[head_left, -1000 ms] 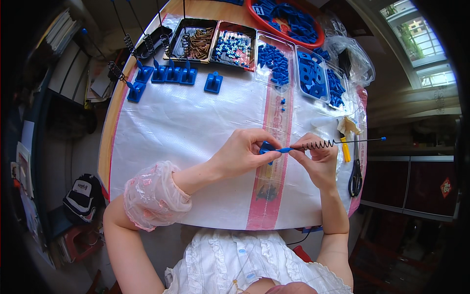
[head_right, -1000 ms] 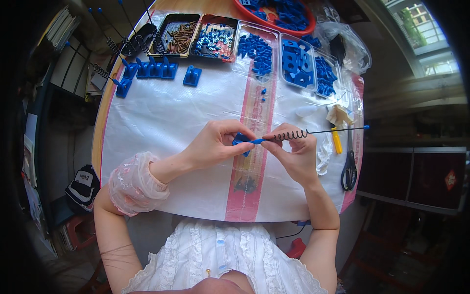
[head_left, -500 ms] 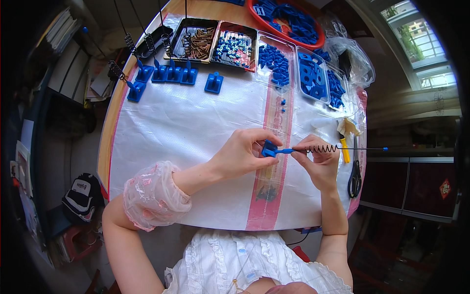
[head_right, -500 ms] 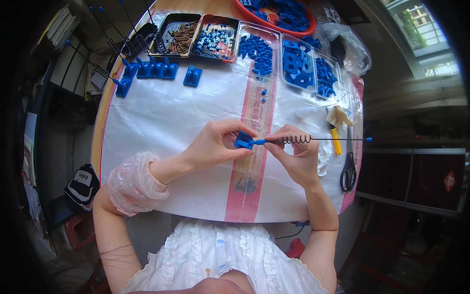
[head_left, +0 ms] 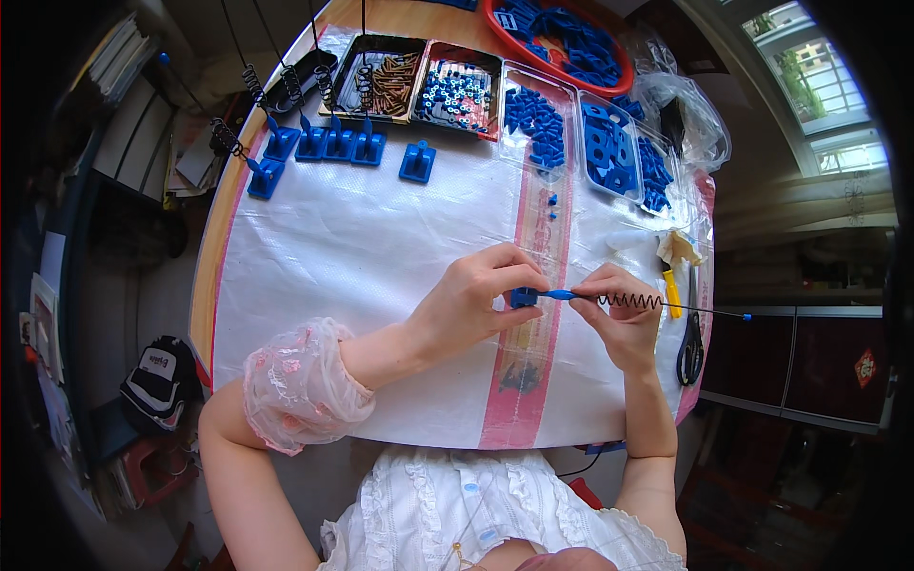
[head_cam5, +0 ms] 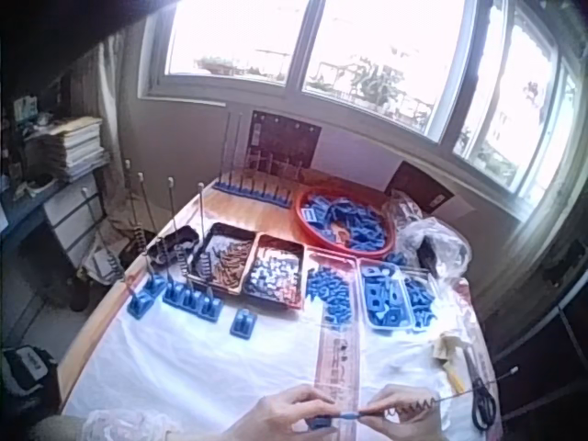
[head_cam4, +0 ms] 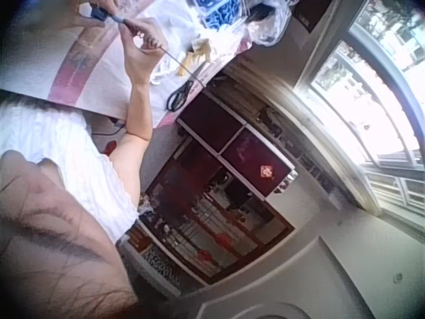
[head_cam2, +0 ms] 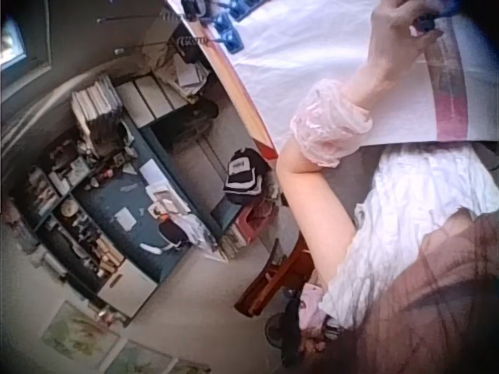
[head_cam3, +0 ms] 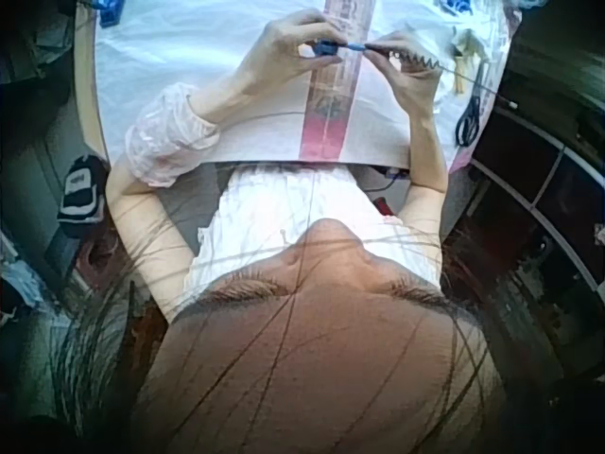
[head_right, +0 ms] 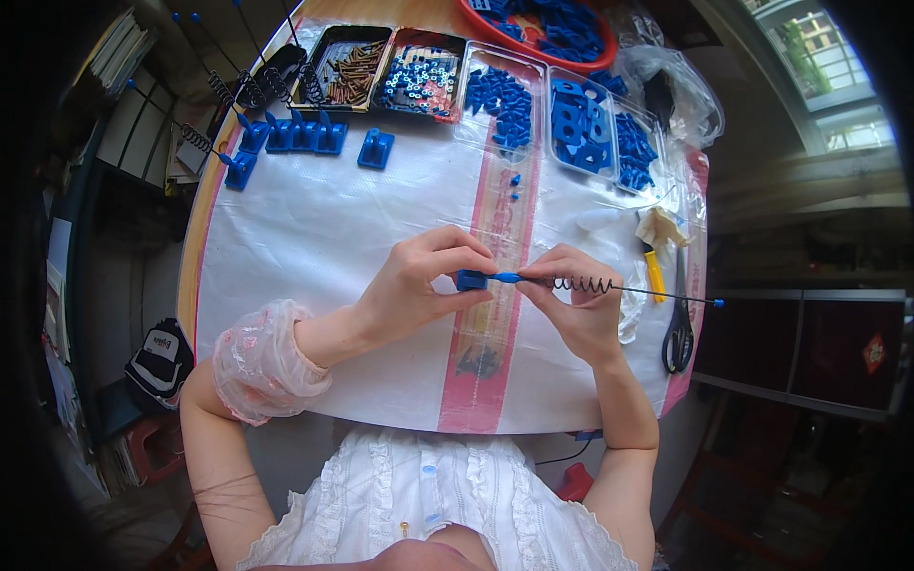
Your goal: Manually assembling small plastic fixture parts with wire springs and pins at a workstation.
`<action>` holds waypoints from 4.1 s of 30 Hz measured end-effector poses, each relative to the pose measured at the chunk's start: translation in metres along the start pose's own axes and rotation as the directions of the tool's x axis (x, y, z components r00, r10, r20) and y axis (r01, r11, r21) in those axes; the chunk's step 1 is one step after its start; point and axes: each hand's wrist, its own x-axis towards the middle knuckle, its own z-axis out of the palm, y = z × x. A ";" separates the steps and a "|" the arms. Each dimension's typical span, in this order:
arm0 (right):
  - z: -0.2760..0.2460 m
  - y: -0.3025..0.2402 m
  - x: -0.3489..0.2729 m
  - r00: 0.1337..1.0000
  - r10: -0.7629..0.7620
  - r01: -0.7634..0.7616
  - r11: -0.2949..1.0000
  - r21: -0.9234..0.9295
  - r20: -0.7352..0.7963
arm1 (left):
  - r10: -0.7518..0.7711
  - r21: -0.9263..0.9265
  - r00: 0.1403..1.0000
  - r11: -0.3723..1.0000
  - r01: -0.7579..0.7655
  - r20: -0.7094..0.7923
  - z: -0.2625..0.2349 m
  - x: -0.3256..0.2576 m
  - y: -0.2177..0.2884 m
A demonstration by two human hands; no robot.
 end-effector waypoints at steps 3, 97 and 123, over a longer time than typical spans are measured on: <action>0.001 -0.001 0.000 1.000 -0.007 0.007 1.000 -0.005 -0.004 | -0.005 -0.007 1.000 1.000 0.005 0.003 0.000 -0.001 0.000; 0.017 0.015 -0.004 0.998 0.060 -0.060 0.986 0.157 0.002 | -0.323 -0.217 0.946 0.922 0.320 0.022 0.004 0.000 0.004; 0.013 0.011 -0.002 0.998 0.056 -0.059 0.991 0.119 0.029 | -0.299 -0.230 0.953 0.925 0.301 0.046 0.004 0.002 0.002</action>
